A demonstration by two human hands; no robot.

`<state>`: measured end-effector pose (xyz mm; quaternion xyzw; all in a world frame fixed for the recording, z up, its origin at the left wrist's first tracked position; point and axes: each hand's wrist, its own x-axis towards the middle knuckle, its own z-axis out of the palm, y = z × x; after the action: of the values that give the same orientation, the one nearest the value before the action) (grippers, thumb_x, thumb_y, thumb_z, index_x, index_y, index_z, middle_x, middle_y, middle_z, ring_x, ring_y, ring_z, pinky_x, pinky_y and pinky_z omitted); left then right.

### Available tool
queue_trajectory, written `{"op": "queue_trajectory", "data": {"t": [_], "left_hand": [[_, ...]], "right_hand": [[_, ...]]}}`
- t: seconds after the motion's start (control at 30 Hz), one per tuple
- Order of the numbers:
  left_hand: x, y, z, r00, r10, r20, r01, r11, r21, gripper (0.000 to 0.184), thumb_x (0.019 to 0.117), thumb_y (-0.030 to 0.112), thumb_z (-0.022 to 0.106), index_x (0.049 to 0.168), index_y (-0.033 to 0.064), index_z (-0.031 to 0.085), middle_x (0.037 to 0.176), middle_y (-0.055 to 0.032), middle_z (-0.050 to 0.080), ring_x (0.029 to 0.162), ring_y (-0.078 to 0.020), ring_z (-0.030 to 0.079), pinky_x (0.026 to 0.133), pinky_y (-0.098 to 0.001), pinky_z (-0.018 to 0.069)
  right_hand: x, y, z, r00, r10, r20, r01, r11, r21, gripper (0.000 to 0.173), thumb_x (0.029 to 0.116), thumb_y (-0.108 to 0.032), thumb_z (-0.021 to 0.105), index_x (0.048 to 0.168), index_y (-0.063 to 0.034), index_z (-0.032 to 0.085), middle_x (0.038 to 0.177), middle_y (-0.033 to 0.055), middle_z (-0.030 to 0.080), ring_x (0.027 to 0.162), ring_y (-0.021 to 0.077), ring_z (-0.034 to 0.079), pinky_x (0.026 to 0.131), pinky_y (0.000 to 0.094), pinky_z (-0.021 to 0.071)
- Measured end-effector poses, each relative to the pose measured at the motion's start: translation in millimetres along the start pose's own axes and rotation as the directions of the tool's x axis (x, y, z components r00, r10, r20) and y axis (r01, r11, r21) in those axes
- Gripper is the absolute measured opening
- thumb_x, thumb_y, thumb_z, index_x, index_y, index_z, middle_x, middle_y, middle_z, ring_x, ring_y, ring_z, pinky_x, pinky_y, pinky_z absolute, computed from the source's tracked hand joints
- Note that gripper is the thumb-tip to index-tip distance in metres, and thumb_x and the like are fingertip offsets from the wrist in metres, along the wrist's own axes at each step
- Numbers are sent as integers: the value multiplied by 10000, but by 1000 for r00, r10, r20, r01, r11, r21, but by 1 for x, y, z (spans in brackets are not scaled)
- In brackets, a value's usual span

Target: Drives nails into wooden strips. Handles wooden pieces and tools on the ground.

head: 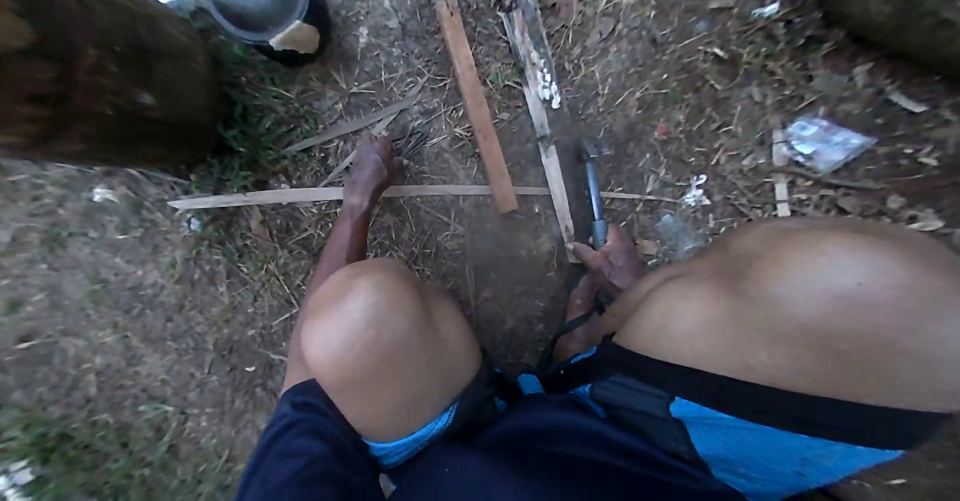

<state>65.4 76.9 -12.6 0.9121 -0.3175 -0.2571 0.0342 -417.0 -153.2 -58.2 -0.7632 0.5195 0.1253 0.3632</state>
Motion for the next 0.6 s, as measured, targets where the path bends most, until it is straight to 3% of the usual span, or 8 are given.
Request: {"op": "queue_trajectory", "data": {"t": [0.07,0.13,0.2,0.27,0.4,0.5,0.53,0.6], "left_hand": [[1,3,-6,998,33,58,-32,999,-25,384,956,348,691,1143,14,665,1161,-259,638,1097,-428,637,944,-637,523],[-2,8,-12,992,52,119,-48,998,-38,384,986,333,648,1177,0,628,1067,-242,679,1000,-414,680,887,-645,535],[-7,14,-18,987,49,153,-41,998,-53,426,997,313,618,1278,-3,569,1059,-240,683,971,-415,688,862,-650,533],[-9,19,-21,985,37,167,-27,998,-62,458,991,296,624,1339,10,536,1089,-241,682,987,-421,686,864,-659,531],[-7,20,-21,985,41,169,-34,999,-41,391,975,273,625,1257,5,585,1075,-242,679,985,-418,683,853,-653,531],[-12,26,-32,985,41,166,-26,995,-92,389,1003,210,590,1338,13,558,1172,-254,664,1057,-417,672,911,-646,523],[-13,27,-33,986,12,164,4,996,-93,412,998,202,591,1359,12,530,1181,-256,661,1051,-416,677,901,-643,533],[-14,29,-35,986,-55,156,67,995,-75,464,984,195,600,1386,15,453,1166,-262,660,1022,-422,687,866,-640,550]], "right_hand": [[-3,-4,-2,1000,-7,-5,7,1000,25,802,751,-653,785,1270,-76,578,1027,134,667,848,276,667,738,536,577],[-16,-30,-19,999,3,37,-4,1000,28,754,797,-581,791,1265,-30,576,1046,180,665,893,315,670,787,556,570],[-31,-67,-42,990,33,135,-35,999,8,691,884,-469,786,1279,49,555,1114,264,647,998,397,654,891,608,528],[-35,-76,-48,988,40,150,-38,999,-14,674,899,-454,777,1275,60,554,1123,273,643,1016,404,652,906,606,524],[-36,-77,-48,989,41,145,-40,999,-12,662,899,-445,775,1276,53,556,1112,264,649,1006,402,655,898,602,531],[-37,-80,-50,986,48,157,-46,999,-16,651,911,-431,761,1296,47,543,1133,261,647,1024,399,654,908,601,531],[-38,-76,-47,992,25,124,-24,1000,-8,654,907,-436,764,1288,50,549,1122,263,646,1008,401,656,891,601,536],[-36,-60,-28,998,-52,-36,52,999,-1,648,855,-469,787,1209,36,589,997,240,656,861,379,666,746,590,564]]}}
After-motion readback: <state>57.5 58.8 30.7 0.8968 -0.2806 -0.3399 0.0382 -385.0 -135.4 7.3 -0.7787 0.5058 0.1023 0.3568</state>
